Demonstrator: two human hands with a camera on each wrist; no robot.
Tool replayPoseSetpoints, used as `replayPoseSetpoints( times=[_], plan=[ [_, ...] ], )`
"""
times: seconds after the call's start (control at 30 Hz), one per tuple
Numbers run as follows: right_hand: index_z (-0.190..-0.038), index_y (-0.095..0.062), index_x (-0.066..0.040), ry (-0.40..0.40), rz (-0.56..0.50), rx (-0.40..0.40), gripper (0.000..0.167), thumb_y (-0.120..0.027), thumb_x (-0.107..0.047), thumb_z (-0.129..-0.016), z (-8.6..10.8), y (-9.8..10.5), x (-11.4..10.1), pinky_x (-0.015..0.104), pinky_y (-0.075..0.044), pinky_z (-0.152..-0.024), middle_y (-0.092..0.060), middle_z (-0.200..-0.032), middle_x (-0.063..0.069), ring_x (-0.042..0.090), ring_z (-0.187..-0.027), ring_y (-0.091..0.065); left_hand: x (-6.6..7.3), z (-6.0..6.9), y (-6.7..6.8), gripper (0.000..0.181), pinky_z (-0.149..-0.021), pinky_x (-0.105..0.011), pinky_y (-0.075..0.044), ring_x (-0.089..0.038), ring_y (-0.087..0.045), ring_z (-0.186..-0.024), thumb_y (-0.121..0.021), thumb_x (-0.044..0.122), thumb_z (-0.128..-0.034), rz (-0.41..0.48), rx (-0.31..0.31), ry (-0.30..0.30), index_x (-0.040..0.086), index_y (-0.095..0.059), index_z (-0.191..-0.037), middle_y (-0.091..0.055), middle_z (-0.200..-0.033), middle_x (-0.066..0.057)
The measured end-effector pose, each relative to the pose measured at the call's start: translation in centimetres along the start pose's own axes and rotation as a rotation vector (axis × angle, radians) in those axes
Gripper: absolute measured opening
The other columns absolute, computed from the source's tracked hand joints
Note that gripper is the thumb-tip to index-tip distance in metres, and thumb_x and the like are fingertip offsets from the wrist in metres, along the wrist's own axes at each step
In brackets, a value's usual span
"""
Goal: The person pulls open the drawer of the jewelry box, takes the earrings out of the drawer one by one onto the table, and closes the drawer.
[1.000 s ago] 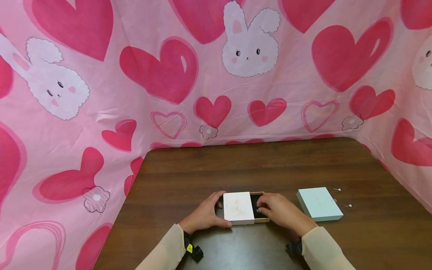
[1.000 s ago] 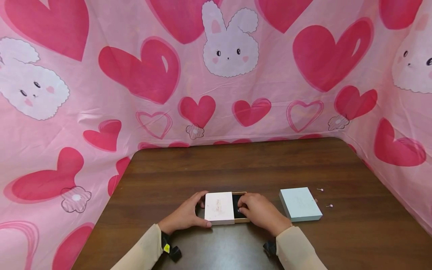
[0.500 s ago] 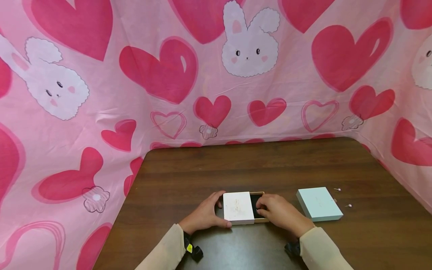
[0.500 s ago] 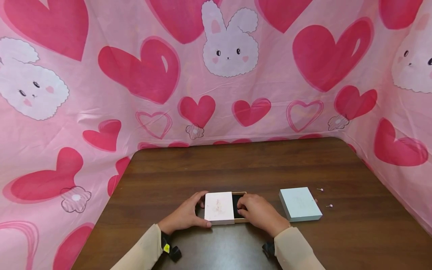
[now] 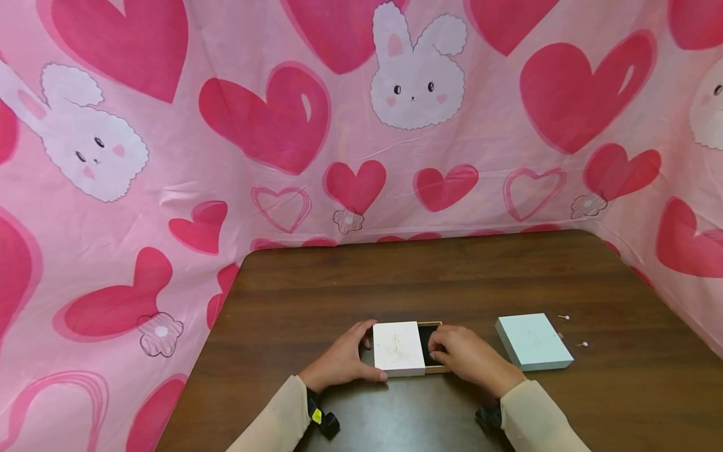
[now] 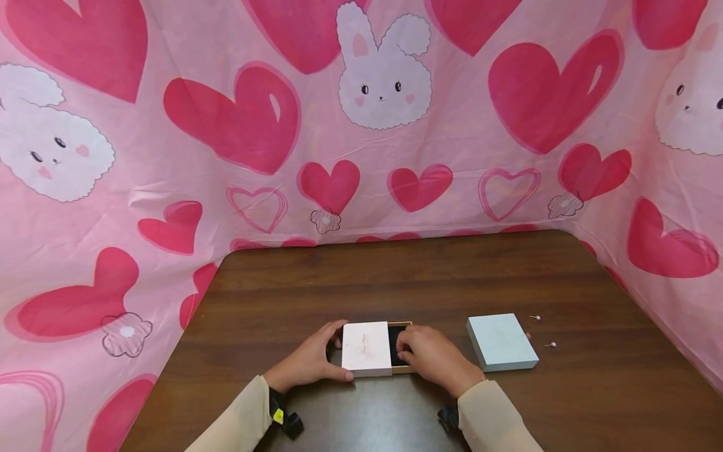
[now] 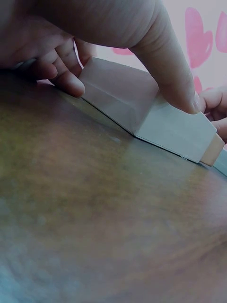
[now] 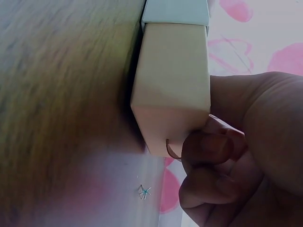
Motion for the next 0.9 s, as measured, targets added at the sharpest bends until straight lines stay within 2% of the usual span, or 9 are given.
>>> replayPoseSetpoints(
  times=[0.3,0.6,0.9],
  plan=[
    [-0.081,-0.064,-0.023,0.020,-0.014,-0.022,0.016,-0.075,-0.013,-0.086,-0.02,0.27,-0.20,0.033,-0.045,-0.068,-0.053,-0.081,-0.017,0.007,-0.075,-0.049,0.03,0.01,0.11,0.105,-0.084,-0.035,-0.039,-0.012,-0.049,-0.097,-0.085,0.060,-0.0612,0.008,-0.008,0.019,0.020,-0.037,-0.146,-0.049,-0.107,0.007],
    [-0.081,-0.066,-0.023,0.033,-0.034,-0.036,0.016,-0.075,-0.011,-0.085,-0.10,0.31,-0.26,0.031,-0.045,-0.064,-0.056,-0.077,-0.019,0.004,-0.070,-0.049,0.13,-0.01,0.14,0.105,-0.083,-0.033,-0.040,-0.012,-0.050,-0.096,-0.086,0.061,-0.0600,-0.006,0.011,-0.015,0.020,-0.038,-0.144,-0.050,-0.106,0.007],
    [-0.080,-0.064,-0.023,0.038,-0.067,-0.046,0.017,-0.074,-0.010,-0.086,-0.05,0.26,-0.22,0.029,-0.043,-0.062,-0.054,-0.075,-0.019,0.003,-0.068,-0.047,0.30,-0.04,0.16,0.106,-0.083,-0.032,-0.040,-0.011,-0.049,-0.097,-0.086,0.060,-0.0605,-0.007,0.007,-0.025,0.018,-0.038,-0.145,-0.049,-0.108,0.007]
  ],
)
Point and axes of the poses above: each hand's wrist, its own z-axis away from the middle knuckle, its own y-axis out of the back of the hand, x = y × z, the point moved 6 cm from there along -z, towards the middle knuckle
